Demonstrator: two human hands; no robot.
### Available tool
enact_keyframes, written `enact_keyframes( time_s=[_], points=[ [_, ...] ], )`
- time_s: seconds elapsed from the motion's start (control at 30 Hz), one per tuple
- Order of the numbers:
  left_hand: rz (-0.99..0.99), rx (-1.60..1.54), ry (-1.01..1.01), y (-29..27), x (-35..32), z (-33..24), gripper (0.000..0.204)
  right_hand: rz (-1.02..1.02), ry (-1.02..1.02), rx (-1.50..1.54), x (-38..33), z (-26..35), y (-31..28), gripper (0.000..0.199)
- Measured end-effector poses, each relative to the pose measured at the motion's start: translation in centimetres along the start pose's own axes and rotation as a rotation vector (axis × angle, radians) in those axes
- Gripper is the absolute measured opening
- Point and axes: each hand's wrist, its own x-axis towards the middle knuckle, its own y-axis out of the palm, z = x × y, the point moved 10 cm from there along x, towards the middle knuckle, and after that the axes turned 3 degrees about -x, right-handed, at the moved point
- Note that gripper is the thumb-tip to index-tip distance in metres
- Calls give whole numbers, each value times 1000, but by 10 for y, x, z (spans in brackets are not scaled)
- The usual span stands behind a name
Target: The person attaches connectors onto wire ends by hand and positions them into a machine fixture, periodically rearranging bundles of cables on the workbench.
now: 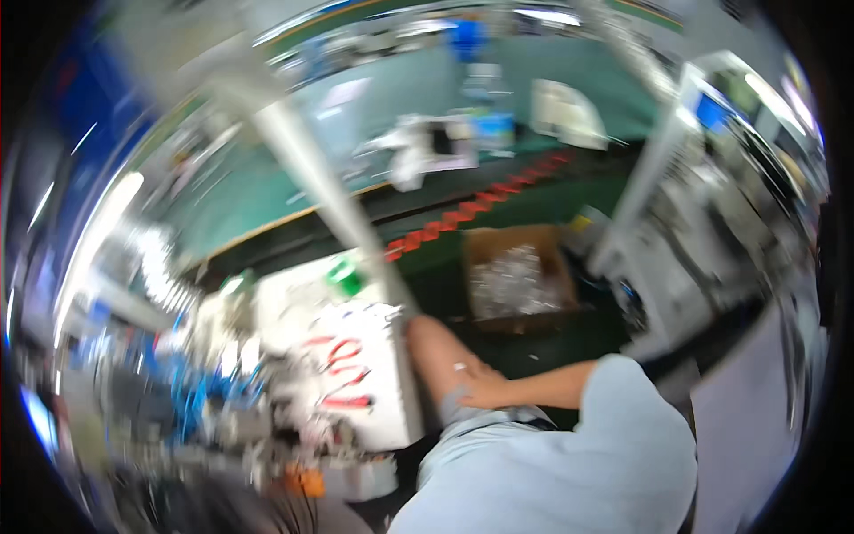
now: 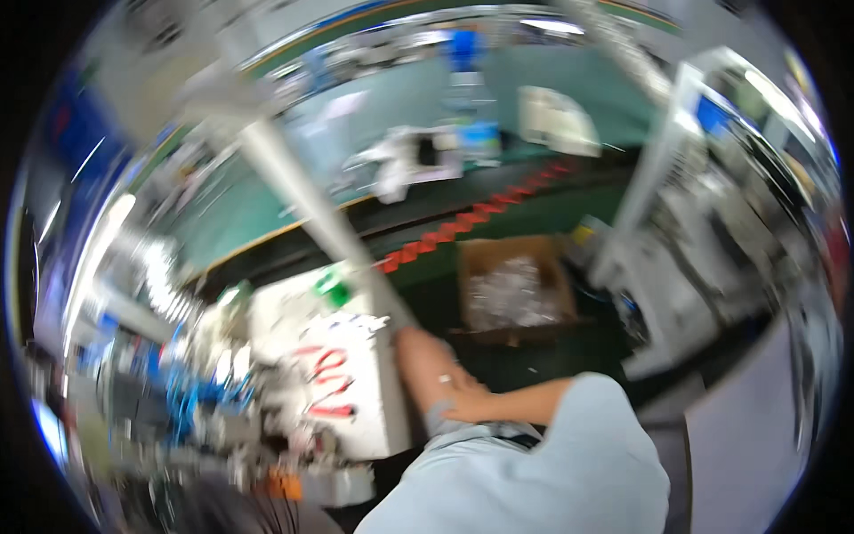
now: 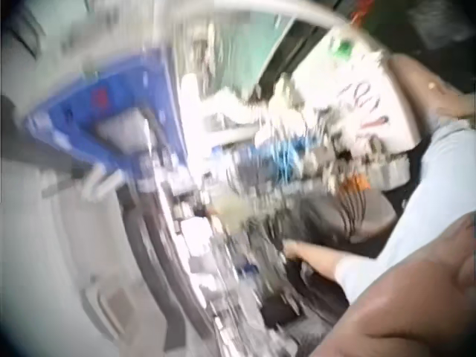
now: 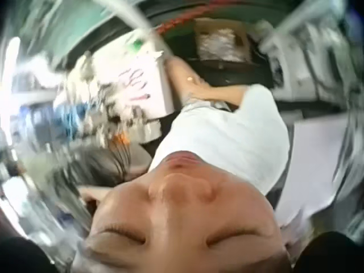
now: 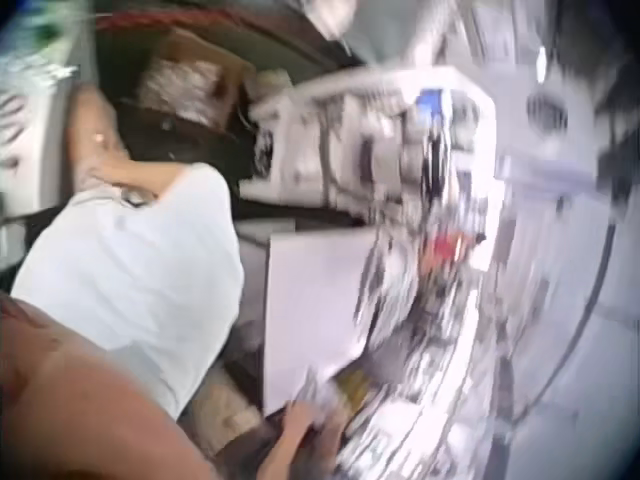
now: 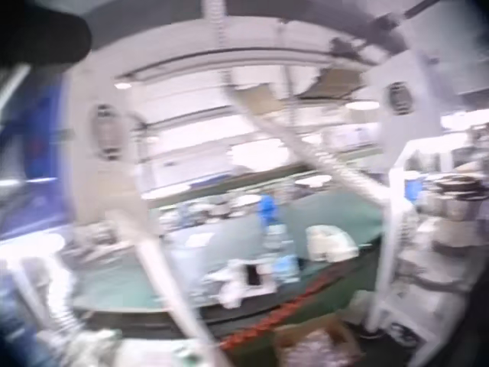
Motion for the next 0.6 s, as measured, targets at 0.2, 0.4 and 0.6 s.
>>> enact_keyframes(
  time_s=[0.2,0.4,0.6],
  points=[
    [230,-442,451,-91,-112,-61,67,-47,-154,-255,-12,26,-35,84],
    [2,-579,453,-196,-240,12,31,-262,-965,52,-24,172,-97,70],
    [57,-445,190,-172,-341,92,41,-332,-1605,446,-102,267,-109,51]
  ],
)
